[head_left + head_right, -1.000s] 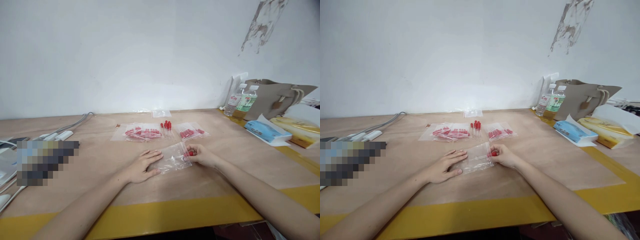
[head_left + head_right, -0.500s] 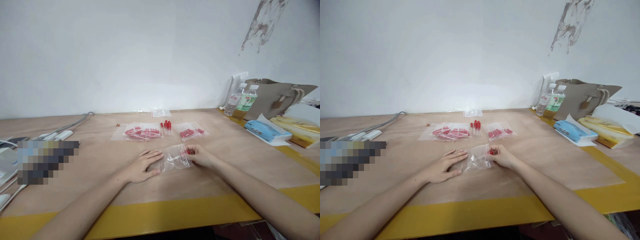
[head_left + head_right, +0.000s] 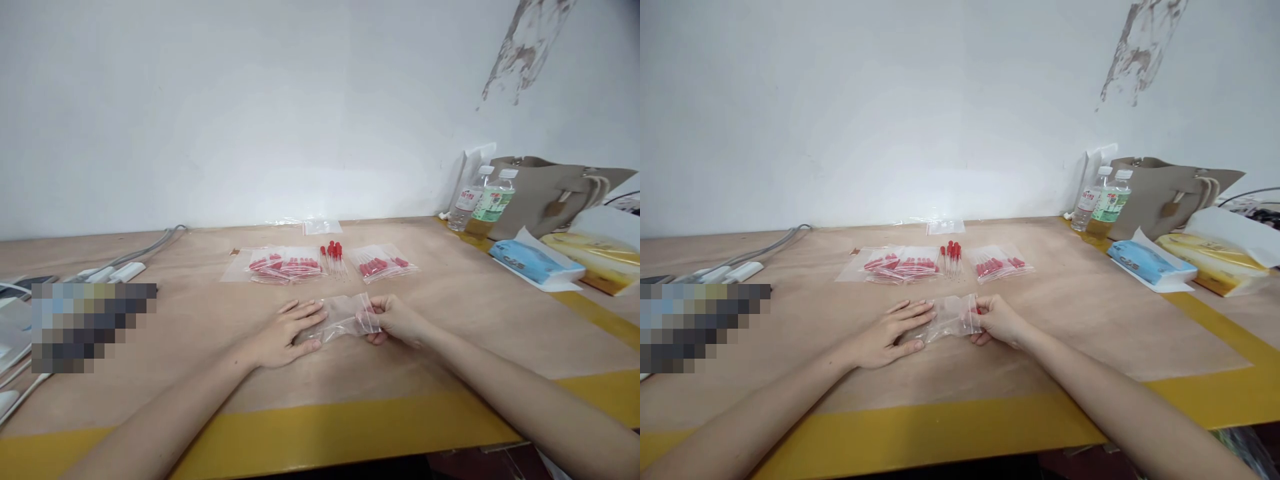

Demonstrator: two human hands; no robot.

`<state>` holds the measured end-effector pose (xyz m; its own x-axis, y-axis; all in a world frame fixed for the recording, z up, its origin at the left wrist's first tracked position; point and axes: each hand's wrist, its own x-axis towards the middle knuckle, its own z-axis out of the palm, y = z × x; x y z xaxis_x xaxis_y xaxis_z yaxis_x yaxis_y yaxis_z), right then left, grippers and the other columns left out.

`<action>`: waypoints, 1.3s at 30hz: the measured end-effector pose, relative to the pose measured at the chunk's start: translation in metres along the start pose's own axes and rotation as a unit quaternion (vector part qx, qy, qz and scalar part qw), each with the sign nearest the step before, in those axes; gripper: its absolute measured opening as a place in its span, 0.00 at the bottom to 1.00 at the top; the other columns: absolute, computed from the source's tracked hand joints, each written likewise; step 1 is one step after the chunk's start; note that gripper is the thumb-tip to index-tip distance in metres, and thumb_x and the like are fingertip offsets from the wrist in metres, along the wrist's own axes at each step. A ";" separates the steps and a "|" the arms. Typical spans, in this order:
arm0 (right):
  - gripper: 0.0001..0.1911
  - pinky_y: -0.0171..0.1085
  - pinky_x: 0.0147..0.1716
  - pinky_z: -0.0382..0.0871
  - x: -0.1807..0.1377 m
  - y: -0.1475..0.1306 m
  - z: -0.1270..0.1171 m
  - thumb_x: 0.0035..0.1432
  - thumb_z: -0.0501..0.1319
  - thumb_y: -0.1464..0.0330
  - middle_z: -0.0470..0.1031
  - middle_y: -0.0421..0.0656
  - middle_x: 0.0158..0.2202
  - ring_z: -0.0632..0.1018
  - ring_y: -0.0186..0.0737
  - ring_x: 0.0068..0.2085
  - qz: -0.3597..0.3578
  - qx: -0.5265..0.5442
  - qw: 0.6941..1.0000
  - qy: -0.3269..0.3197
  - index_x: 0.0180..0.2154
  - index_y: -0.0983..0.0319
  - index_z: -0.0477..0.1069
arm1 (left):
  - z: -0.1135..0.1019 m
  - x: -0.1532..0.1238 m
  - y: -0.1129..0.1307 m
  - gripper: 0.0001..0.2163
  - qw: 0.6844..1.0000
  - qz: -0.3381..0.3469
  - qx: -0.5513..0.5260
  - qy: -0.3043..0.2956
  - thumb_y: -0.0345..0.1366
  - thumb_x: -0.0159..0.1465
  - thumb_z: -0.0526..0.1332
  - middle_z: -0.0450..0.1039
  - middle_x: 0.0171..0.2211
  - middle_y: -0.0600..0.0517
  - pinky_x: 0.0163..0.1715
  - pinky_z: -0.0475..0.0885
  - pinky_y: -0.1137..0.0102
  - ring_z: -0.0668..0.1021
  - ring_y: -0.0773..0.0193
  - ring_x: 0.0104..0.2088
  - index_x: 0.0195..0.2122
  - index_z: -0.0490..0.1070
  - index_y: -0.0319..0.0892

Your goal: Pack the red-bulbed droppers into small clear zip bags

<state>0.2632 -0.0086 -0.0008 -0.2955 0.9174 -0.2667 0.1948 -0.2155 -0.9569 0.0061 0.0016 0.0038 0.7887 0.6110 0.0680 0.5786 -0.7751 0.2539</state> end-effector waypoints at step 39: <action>0.25 0.32 0.20 0.64 0.012 0.011 -0.006 0.31 0.70 0.59 0.66 0.34 0.20 0.67 0.29 0.20 -0.146 0.043 0.980 0.129 0.27 0.60 0.58 | 0.019 0.013 0.001 0.08 0.980 -0.042 -0.040 0.189 0.37 0.62 0.54 0.76 0.38 0.54 0.52 0.58 0.59 0.76 0.62 0.41 0.35 0.72 0.46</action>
<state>0.2670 0.0022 -0.0141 -0.0794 0.9957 0.0476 0.0549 0.0521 -0.9971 0.0208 0.0053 -0.0138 0.5972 0.6996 0.3923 0.6079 -0.7139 0.3477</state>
